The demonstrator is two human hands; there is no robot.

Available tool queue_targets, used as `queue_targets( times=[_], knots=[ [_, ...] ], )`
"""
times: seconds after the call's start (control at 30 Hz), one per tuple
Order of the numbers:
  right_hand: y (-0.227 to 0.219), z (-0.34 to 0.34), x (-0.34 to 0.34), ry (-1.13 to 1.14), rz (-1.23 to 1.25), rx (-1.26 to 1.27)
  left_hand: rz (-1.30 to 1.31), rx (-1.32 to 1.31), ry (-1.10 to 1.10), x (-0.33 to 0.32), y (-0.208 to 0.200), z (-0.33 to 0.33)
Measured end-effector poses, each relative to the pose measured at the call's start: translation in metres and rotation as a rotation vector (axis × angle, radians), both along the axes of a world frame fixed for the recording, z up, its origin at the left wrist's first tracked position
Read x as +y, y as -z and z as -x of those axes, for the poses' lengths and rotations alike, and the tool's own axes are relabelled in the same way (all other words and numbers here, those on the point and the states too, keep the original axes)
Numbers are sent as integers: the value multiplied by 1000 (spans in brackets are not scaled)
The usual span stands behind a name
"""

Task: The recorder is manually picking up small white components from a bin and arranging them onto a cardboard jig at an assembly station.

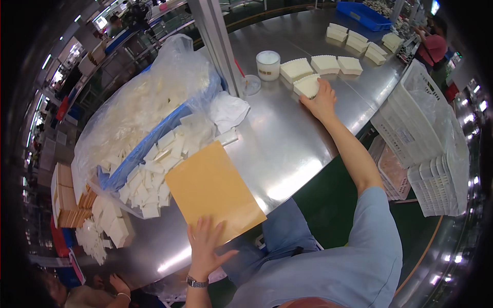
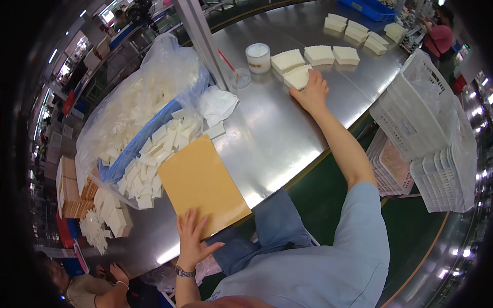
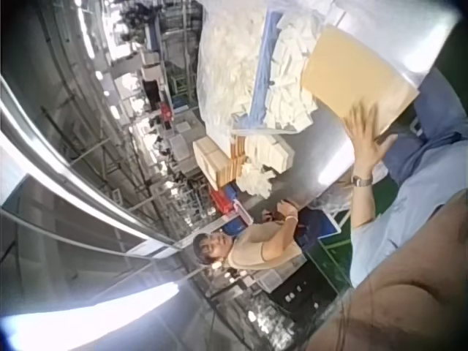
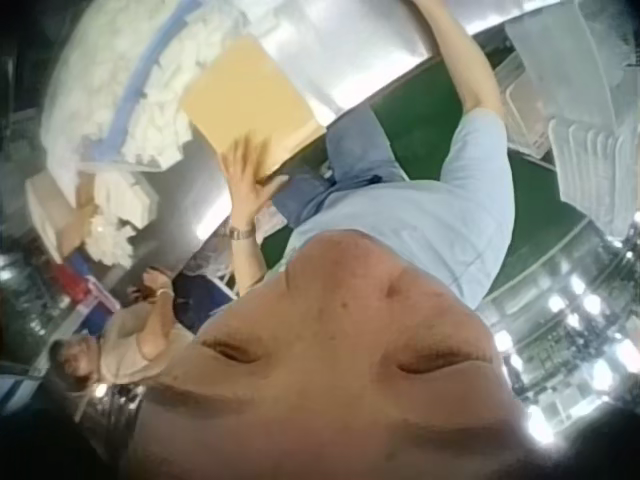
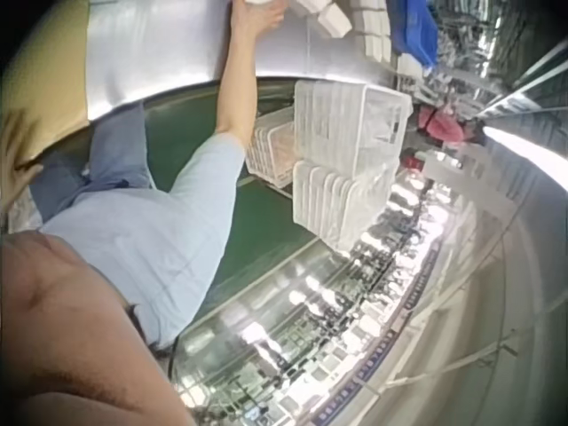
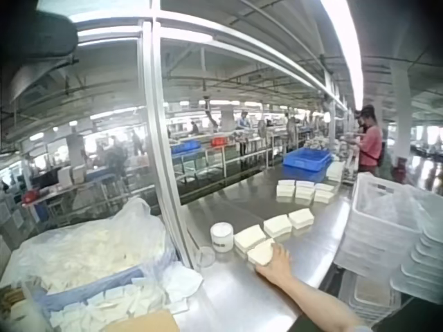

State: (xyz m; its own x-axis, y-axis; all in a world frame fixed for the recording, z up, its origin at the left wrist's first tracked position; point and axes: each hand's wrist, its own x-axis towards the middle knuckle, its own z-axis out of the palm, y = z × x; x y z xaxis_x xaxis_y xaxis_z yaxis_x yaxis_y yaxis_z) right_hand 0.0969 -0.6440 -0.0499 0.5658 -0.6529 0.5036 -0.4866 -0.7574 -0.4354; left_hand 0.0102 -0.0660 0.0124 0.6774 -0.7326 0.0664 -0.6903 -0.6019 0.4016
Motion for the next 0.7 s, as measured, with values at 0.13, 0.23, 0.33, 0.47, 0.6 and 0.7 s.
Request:
queue_targets(
  times=[0.13, 0.23, 0.33, 0.47, 0.6, 0.7],
  knots=[
    [-9, -3, 11, -69, -28, -30, -139, 10, -27, 9, 12, 11],
    [-29, 0, 25, -101, 12, -104, -16, -15, 20, 24, 17, 7],
    [-13, -2, 31, -175, 381, -307, 352, -1, -56, 53, 44, 10],
    [-15, -1, 132, -654, 251, -231, 1095, 135, -722, 82, 50, 37],
    [-9, -5, 196, -946, 103, -225, 768, -556, -925, 129, 44, 66],
    [-2, -30, 262, -1222, -140, -152, 484, -574, -1051, 198, 102, 121]
  ],
)
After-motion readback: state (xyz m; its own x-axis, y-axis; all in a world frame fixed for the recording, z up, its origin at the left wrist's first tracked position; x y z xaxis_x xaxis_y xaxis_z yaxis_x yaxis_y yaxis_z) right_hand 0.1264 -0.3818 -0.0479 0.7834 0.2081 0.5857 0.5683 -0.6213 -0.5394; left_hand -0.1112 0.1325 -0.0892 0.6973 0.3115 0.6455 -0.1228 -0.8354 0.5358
